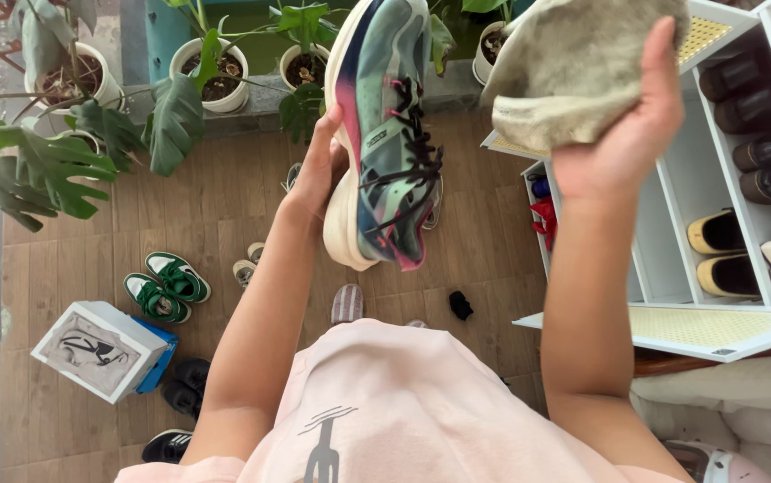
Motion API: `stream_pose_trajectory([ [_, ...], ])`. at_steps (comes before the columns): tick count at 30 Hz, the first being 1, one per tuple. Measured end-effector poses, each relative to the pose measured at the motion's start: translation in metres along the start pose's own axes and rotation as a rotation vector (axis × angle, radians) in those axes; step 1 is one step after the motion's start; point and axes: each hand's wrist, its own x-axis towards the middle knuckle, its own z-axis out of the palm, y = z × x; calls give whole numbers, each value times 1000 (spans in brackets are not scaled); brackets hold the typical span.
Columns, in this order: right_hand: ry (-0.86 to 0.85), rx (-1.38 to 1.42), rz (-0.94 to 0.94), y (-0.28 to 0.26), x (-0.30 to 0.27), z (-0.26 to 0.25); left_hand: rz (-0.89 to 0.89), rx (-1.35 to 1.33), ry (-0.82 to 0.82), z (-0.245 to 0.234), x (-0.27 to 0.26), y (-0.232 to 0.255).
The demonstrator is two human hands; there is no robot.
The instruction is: The person wipes several pairs of sneakers with a cloth, cleaning the uppers, soles, and laces. After wiping each shoe, the person places it into a white shoe cabinet. The process is repeated for multiple pairs of shoes.
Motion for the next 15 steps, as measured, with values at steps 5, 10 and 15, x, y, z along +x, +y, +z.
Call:
stream_pose_trajectory([
  [5, -255, -825, -328, 67, -9, 61, -23, 125, 33, 2, 19, -12],
  [10, -616, -1281, -339, 80, -39, 74, 146, -12, 38, -23, 35, -11],
  [15, -395, -137, 278, 47, -27, 46, 57, 37, -21, -34, 16, -5],
])
